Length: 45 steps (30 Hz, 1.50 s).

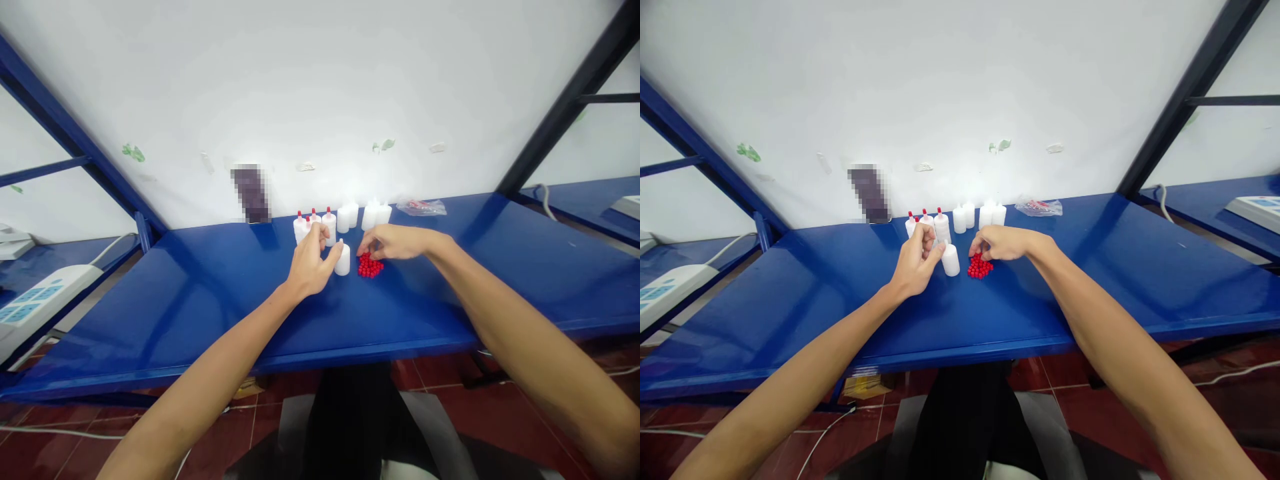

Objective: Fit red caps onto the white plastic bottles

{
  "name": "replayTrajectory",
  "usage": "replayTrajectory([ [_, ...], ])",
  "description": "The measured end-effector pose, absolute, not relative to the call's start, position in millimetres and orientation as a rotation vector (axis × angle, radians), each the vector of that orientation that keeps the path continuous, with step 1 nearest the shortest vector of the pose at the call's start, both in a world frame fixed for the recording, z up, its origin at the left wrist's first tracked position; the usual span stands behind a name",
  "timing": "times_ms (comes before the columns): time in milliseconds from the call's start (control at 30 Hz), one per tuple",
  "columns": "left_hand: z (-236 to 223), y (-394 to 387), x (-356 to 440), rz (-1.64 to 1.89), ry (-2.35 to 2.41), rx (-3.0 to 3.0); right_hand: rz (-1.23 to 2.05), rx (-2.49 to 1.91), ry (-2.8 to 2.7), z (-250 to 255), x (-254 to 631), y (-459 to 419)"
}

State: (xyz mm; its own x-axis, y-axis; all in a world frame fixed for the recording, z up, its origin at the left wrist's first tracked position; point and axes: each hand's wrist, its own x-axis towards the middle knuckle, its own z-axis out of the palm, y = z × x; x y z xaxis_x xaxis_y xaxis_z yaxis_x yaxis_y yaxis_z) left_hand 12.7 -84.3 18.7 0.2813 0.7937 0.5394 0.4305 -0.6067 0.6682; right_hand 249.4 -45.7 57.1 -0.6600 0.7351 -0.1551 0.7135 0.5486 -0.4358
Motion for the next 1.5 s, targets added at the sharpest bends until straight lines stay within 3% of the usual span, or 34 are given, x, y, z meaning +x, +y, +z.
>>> replayTrajectory([
  [267, 3, -81, 19, 0.87, 0.732, 1.975, 0.575, -1.454, -2.658, 56, 246, -46],
  [433, 1, -76, 13, 0.843, 0.635, 1.892, 0.428, -1.453, -2.593, 50, 245, -42],
  [567, 3, -72, 8, 0.907, 0.602, 1.867, 0.22, -1.202, -2.386, 54, 234, -51],
  [833, 12, -69, -3, 1.074, 0.659, 1.987, 0.477, -0.641, -2.039, 65, 201, -87],
  [1167, 18, -69, -4, 0.879, 0.811, 2.051, 0.295, -0.614, -2.229, 61, 191, -94],
  [1500, 13, -68, -2, 0.854, 0.889, 2.046, 0.377, -0.706, -2.231, 60, 194, -92],
])
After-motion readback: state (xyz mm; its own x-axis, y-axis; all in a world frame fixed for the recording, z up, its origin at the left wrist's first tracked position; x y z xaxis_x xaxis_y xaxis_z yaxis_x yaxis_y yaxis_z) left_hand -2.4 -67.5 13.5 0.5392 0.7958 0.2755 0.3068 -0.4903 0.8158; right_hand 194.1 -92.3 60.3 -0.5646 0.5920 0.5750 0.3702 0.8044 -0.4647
